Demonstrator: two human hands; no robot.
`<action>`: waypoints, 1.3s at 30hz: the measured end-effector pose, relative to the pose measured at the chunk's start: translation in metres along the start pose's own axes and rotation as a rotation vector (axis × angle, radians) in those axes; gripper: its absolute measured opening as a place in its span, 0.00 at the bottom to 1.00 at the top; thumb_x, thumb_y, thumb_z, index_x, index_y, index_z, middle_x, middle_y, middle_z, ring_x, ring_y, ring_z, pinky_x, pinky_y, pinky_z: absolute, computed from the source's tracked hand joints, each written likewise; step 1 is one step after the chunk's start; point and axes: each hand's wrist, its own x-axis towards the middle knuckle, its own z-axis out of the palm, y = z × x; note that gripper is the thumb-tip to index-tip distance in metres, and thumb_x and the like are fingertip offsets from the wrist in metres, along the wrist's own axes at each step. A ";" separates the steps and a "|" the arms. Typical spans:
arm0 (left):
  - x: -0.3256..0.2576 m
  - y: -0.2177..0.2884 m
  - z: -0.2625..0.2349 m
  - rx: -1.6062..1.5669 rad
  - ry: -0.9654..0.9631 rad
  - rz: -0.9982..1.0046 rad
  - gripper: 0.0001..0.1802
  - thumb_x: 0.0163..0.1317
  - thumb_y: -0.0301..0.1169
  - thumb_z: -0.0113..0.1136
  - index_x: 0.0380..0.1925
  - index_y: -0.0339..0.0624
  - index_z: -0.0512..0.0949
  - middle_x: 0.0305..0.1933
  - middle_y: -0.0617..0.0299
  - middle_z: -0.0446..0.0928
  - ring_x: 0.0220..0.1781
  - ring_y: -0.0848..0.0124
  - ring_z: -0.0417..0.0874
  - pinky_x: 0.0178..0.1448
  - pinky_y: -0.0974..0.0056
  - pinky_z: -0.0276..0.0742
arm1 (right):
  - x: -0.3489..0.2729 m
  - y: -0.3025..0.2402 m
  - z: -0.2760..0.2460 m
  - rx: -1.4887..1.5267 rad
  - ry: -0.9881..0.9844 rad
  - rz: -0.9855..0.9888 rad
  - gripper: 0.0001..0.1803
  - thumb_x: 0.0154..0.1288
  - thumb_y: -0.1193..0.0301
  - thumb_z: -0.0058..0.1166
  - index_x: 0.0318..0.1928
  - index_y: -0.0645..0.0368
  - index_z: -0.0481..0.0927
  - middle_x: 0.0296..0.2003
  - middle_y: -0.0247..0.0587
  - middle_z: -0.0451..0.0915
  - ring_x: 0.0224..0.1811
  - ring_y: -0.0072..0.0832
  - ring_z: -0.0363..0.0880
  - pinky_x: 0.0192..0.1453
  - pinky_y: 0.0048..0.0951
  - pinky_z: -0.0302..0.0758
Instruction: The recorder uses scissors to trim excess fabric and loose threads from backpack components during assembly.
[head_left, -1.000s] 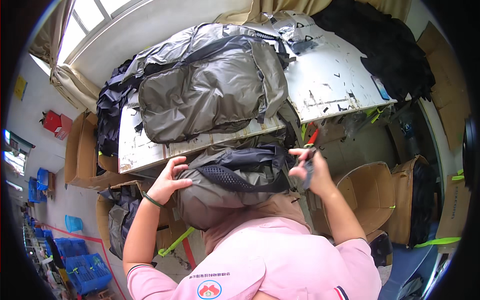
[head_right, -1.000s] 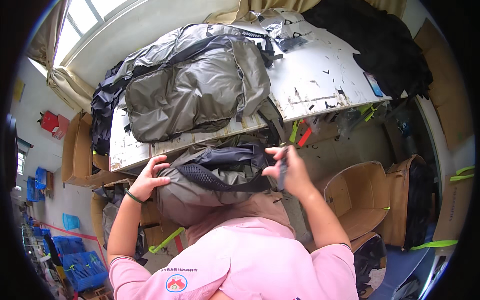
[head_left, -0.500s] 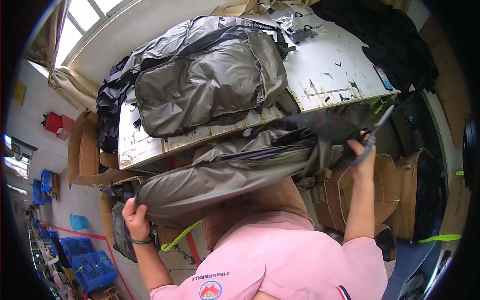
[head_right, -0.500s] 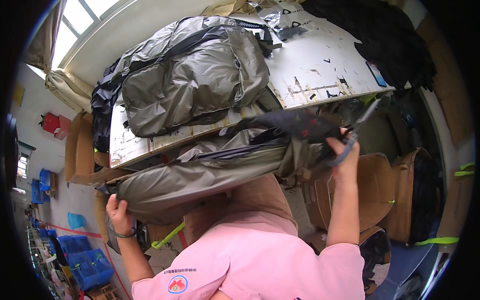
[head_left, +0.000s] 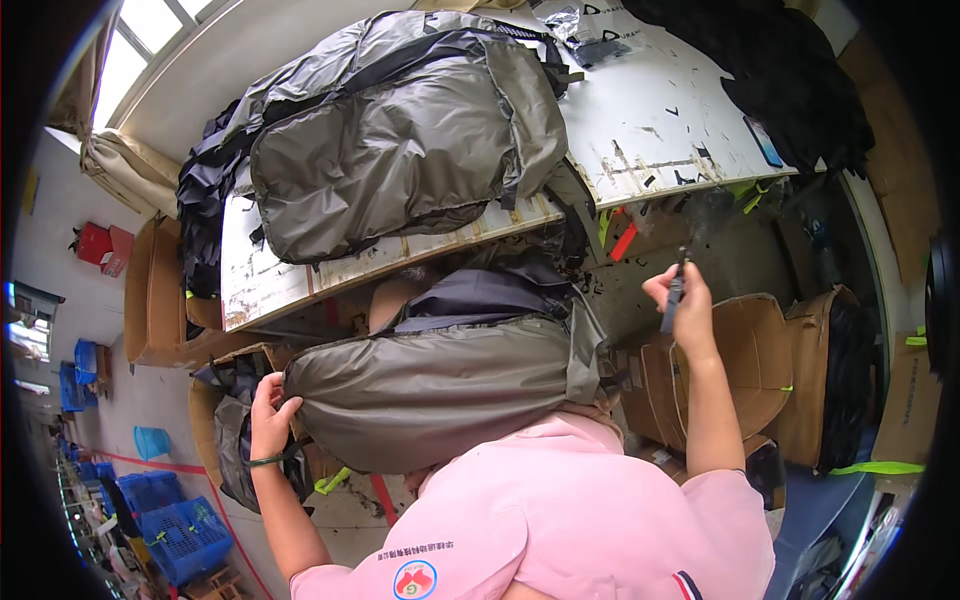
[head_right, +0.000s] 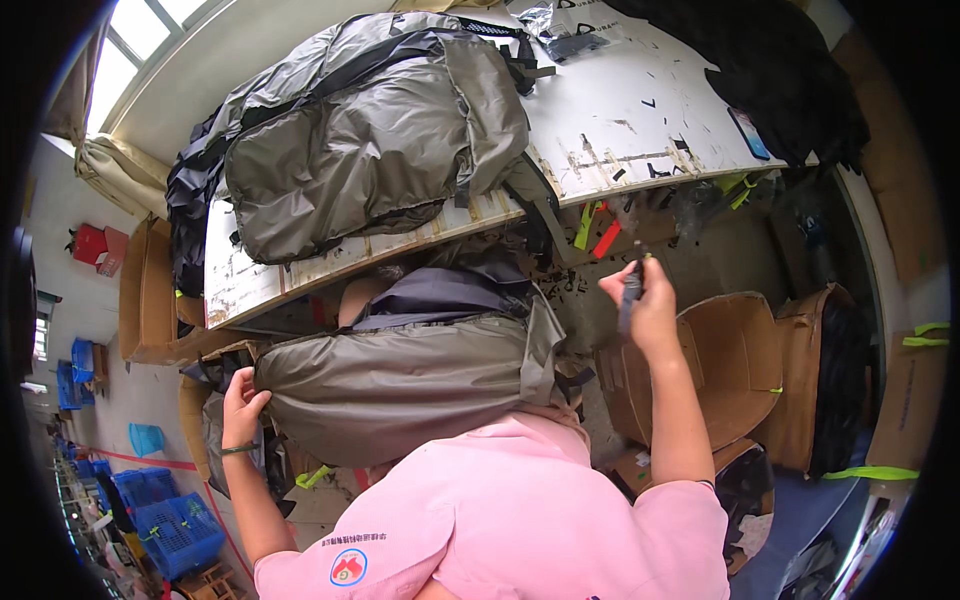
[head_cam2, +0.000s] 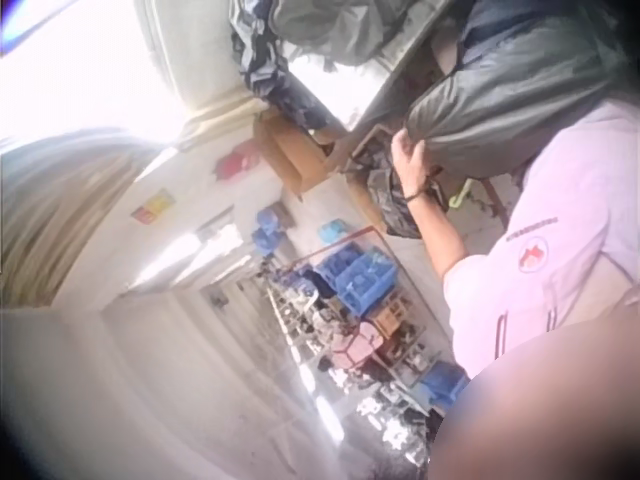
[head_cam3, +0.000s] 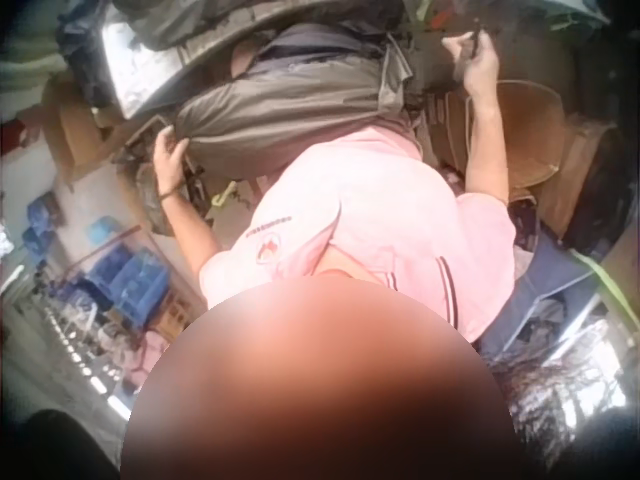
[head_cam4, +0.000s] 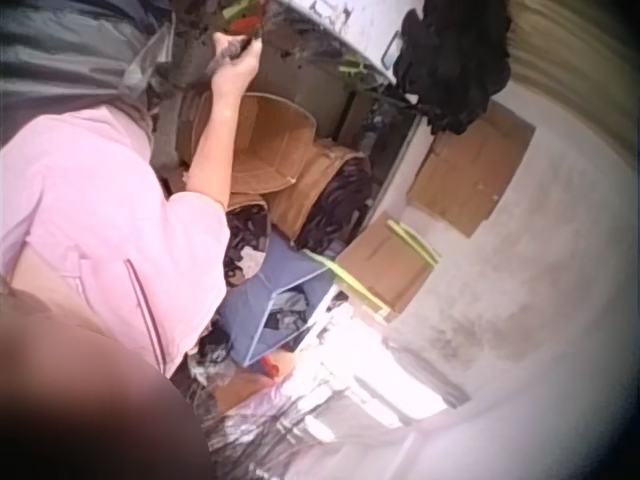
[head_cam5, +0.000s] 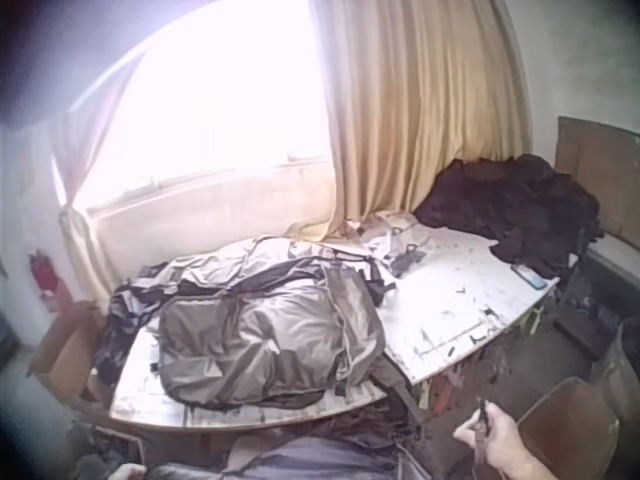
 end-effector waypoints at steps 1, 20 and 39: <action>0.003 0.023 0.007 0.369 0.076 0.147 0.24 0.53 0.23 0.66 0.52 0.38 0.74 0.52 0.59 0.75 0.54 0.67 0.75 0.61 0.64 0.69 | -0.004 -0.007 0.015 -0.056 -0.086 -0.054 0.11 0.64 0.75 0.63 0.37 0.60 0.71 0.29 0.33 0.81 0.29 0.17 0.79 0.29 0.20 0.73; 0.085 0.059 0.097 0.137 -0.515 0.121 0.11 0.56 0.26 0.71 0.35 0.35 0.79 0.34 0.65 0.79 0.40 0.76 0.76 0.50 0.68 0.73 | 0.054 0.015 -0.042 -0.233 -0.366 0.135 0.16 0.54 0.76 0.69 0.34 0.57 0.71 0.24 0.28 0.75 0.26 0.19 0.75 0.26 0.23 0.70; 0.051 0.087 0.076 0.128 -0.535 0.259 0.13 0.52 0.25 0.68 0.39 0.36 0.81 0.33 0.61 0.75 0.37 0.69 0.76 0.45 0.67 0.71 | 0.045 -0.066 0.082 -0.478 -0.701 -0.308 0.24 0.48 0.58 0.74 0.35 0.58 0.74 0.27 0.45 0.81 0.33 0.49 0.82 0.37 0.43 0.76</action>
